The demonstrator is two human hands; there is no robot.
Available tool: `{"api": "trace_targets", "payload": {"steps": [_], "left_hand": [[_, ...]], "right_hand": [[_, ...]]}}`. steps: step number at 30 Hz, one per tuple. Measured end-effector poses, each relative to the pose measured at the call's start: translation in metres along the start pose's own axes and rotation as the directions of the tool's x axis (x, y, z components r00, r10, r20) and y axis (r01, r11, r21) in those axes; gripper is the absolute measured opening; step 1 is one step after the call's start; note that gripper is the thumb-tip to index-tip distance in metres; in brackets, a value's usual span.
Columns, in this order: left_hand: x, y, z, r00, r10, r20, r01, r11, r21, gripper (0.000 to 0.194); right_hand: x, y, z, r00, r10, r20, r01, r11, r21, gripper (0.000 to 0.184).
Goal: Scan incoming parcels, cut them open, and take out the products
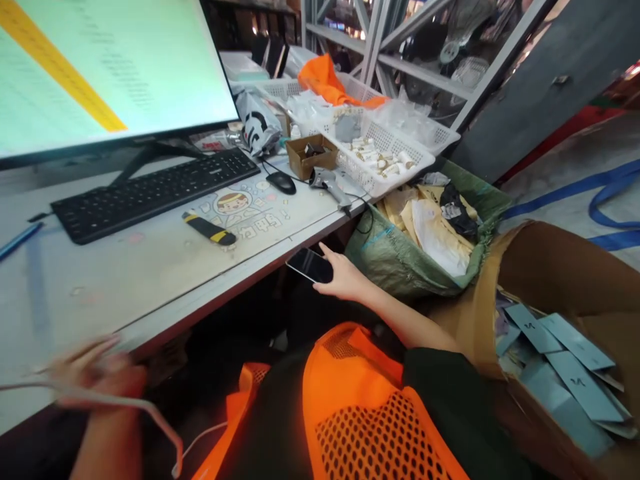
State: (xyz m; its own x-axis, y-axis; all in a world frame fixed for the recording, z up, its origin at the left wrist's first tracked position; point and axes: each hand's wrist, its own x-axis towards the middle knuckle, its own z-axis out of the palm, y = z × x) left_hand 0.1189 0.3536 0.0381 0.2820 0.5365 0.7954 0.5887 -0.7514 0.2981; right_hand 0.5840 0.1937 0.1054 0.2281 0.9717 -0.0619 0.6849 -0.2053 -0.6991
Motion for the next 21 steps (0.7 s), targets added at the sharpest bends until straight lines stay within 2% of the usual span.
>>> {"api": "trace_targets", "payload": {"steps": [1,2,3,4,5,6,7,8,9,10,11,15,18,21], "left_hand": [[-0.001,0.016,0.009,0.991,0.136,0.001,-0.136,0.986,-0.1,0.02],[-0.001,0.035,0.02,0.961,0.248,0.12,-0.216,0.948,-0.233,0.018],[-0.001,0.056,0.034,0.909,0.326,0.259,-0.226,0.908,-0.353,0.016],[-0.001,0.079,0.05,0.84,0.39,0.378,-0.212,0.876,-0.433,0.015],[-0.003,0.101,0.067,0.748,0.426,0.509,-0.176,0.867,-0.467,0.018],[-0.006,0.122,0.083,0.62,0.469,0.63,-0.142,0.856,-0.498,0.024],[-0.01,0.142,0.098,0.472,0.501,0.726,-0.103,0.849,-0.519,0.028],[-0.016,0.16,0.112,0.399,0.518,0.756,-0.081,0.842,-0.534,0.029],[-0.022,0.177,0.123,0.346,0.532,0.773,-0.061,0.834,-0.548,0.029],[-0.029,0.192,0.133,0.316,0.543,0.778,-0.042,0.827,-0.56,0.03],[-0.035,0.205,0.14,0.308,0.55,0.776,-0.026,0.82,-0.571,0.03],[-0.06,0.247,0.156,0.242,0.562,0.791,0.054,0.806,-0.589,0.037],[-0.074,0.266,0.163,0.132,0.587,0.799,0.112,0.792,-0.601,0.034],[-0.088,0.279,0.161,0.01,0.644,0.765,0.173,0.753,-0.635,0.029]], "right_hand": [[-0.024,0.008,0.01,0.995,0.078,0.069,-0.082,0.995,0.065,0.112],[-0.046,0.017,0.022,0.976,0.169,0.138,-0.185,0.977,0.108,0.112],[-0.066,0.025,0.036,0.943,0.272,0.192,-0.298,0.946,0.126,0.111],[-0.083,0.034,0.05,0.899,0.374,0.227,-0.407,0.906,0.12,0.11],[-0.099,0.042,0.063,0.849,0.468,0.245,-0.501,0.86,0.097,0.11],[-0.112,0.049,0.074,0.803,0.541,0.251,-0.572,0.817,0.068,0.11],[-0.123,0.055,0.083,0.765,0.592,0.253,-0.619,0.785,0.035,0.11],[-0.132,0.06,0.089,0.739,0.625,0.253,-0.645,0.764,-0.002,0.112],[-0.139,0.063,0.091,0.723,0.642,0.254,-0.655,0.754,-0.042,0.113],[-0.145,0.065,0.089,0.713,0.65,0.262,-0.654,0.752,-0.084,0.114],[-0.151,0.066,0.083,0.704,0.655,0.277,-0.647,0.751,-0.132,0.115],[-0.163,0.065,0.042,0.636,0.675,0.373,-0.571,0.738,-0.36,0.12],[-0.165,0.065,0.013,0.619,0.66,0.425,-0.494,0.748,-0.443,0.119],[-0.16,0.063,0.0,0.664,0.646,0.377,-0.474,0.753,-0.455,0.116]]}}
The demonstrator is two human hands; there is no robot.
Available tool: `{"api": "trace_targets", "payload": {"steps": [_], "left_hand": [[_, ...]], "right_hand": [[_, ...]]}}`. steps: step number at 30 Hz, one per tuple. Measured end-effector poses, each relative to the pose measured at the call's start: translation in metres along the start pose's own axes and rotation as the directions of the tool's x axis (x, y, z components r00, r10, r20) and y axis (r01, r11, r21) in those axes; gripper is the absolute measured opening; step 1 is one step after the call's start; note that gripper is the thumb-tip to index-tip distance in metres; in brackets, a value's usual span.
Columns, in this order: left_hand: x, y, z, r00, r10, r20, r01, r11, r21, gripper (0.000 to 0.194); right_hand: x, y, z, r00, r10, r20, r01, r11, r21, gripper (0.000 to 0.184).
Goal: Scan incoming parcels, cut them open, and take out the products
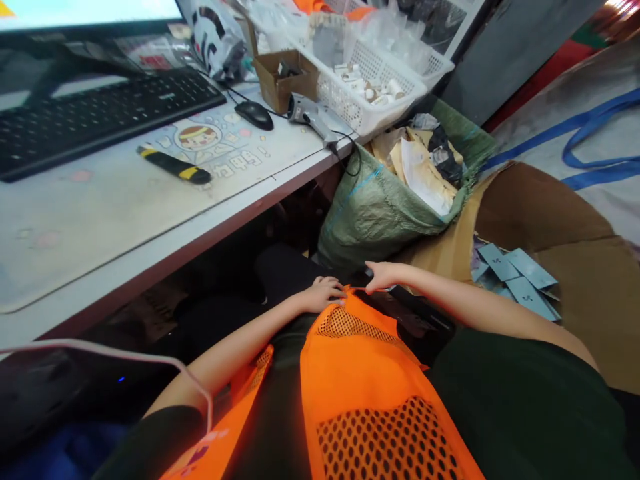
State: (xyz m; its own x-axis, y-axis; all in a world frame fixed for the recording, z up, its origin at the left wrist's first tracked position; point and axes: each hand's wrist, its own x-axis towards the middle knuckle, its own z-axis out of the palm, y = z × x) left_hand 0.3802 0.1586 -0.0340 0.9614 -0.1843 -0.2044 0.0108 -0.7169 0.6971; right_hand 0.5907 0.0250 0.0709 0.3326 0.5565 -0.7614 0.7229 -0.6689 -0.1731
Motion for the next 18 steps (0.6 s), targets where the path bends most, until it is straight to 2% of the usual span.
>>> {"api": "trace_targets", "payload": {"steps": [3,5,7,9,12,15,18], "left_hand": [[-0.005,0.015,0.013,0.987,0.131,0.088,-0.126,0.99,-0.057,0.031],[-0.012,0.026,0.017,0.981,0.18,0.079,-0.174,0.982,-0.078,0.037],[-0.02,0.034,0.016,0.995,0.099,0.014,-0.098,0.994,-0.058,0.042],[-0.028,0.04,0.011,0.998,-0.043,-0.04,0.043,0.999,-0.018,0.045],[-0.038,0.042,0.0,0.98,-0.191,-0.063,0.196,0.978,0.077,0.04],[-0.045,0.041,-0.013,0.968,-0.235,-0.089,0.247,0.953,0.176,0.041],[-0.049,0.041,-0.023,0.979,-0.159,-0.124,0.185,0.954,0.236,0.043]], "right_hand": [[0.003,-0.013,-0.003,0.997,-0.038,-0.066,0.038,0.999,-0.002,0.119],[0.004,-0.024,0.0,0.994,-0.099,-0.05,0.098,0.995,-0.021,0.122],[0.002,-0.033,0.005,0.989,-0.148,0.006,0.148,0.985,-0.085,0.123],[-0.002,-0.034,0.009,0.982,-0.176,0.064,0.183,0.972,-0.147,0.122],[-0.011,-0.027,0.011,0.969,-0.226,0.098,0.235,0.967,-0.097,0.119],[-0.016,-0.022,0.01,0.942,-0.314,0.117,0.324,0.943,-0.079,0.12],[-0.007,-0.025,0.013,0.909,-0.394,0.133,0.404,0.913,-0.056,0.121]]}}
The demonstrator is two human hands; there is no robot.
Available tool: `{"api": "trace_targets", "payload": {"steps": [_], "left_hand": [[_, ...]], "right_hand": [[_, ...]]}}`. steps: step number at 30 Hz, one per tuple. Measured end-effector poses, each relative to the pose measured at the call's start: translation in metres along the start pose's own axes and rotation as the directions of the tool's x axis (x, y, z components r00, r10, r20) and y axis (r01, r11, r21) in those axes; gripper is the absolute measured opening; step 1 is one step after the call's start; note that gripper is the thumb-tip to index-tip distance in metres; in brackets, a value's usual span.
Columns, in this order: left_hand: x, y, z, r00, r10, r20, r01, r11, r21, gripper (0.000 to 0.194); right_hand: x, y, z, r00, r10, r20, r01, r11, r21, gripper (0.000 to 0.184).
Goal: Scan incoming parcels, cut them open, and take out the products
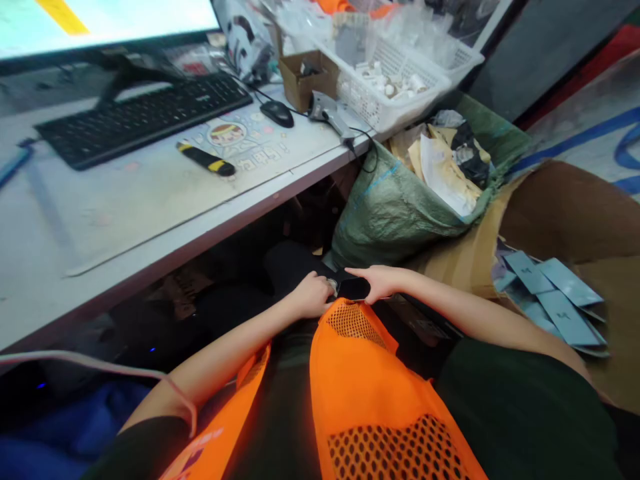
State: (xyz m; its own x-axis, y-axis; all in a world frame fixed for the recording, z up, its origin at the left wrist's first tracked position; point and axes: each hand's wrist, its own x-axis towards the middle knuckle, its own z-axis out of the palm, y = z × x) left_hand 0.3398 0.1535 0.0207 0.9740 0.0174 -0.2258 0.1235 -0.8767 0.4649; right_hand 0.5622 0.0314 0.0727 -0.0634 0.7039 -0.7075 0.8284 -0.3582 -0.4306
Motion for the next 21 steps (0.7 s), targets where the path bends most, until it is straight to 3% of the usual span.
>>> {"api": "trace_targets", "payload": {"steps": [4,8,10,13,15,17,19,20,21], "left_hand": [[0.006,0.005,0.003,0.967,0.206,-0.152,-0.203,0.979,0.033,0.035],[0.017,0.005,0.016,0.926,0.318,-0.203,-0.299,0.947,0.117,0.018],[0.015,0.001,0.019,0.931,0.296,-0.216,-0.27,0.953,0.138,0.016],[-0.004,-0.005,0.016,0.938,0.238,-0.251,-0.209,0.968,0.139,0.012],[-0.029,-0.012,0.006,0.933,0.198,-0.301,-0.159,0.976,0.147,0.019],[-0.066,-0.021,-0.011,0.912,0.133,-0.388,-0.082,0.986,0.147,0.026],[-0.12,-0.034,-0.033,0.838,0.043,-0.544,0.033,0.991,0.128,0.02],[-0.154,-0.042,-0.045,0.751,-0.001,-0.66,0.098,0.989,0.11,0.019],[-0.191,-0.05,-0.056,0.608,-0.067,-0.791,0.204,0.976,0.073,0.019]], "right_hand": [[0.039,0.003,0.015,0.985,-0.173,0.004,0.167,0.954,0.248,0.124],[0.079,0.009,0.049,0.96,-0.271,-0.064,0.263,0.806,0.53,0.128],[0.088,0.015,0.069,0.97,-0.204,-0.135,0.24,0.698,0.675,0.129],[0.094,0.024,0.092,0.965,-0.005,-0.264,0.23,0.506,0.831,0.13],[0.1,0.025,0.099,0.958,0.112,-0.265,0.205,0.38,0.902,0.126],[0.11,0.02,0.101,0.939,0.211,-0.272,0.197,0.319,0.927,0.126],[0.119,0.017,0.102,0.913,0.272,-0.306,0.199,0.357,0.913,0.125],[0.121,0.019,0.102,0.906,0.266,-0.328,0.201,0.412,0.889,0.121],[0.122,0.025,0.101,0.912,0.223,-0.343,0.203,0.483,0.852,0.116]]}}
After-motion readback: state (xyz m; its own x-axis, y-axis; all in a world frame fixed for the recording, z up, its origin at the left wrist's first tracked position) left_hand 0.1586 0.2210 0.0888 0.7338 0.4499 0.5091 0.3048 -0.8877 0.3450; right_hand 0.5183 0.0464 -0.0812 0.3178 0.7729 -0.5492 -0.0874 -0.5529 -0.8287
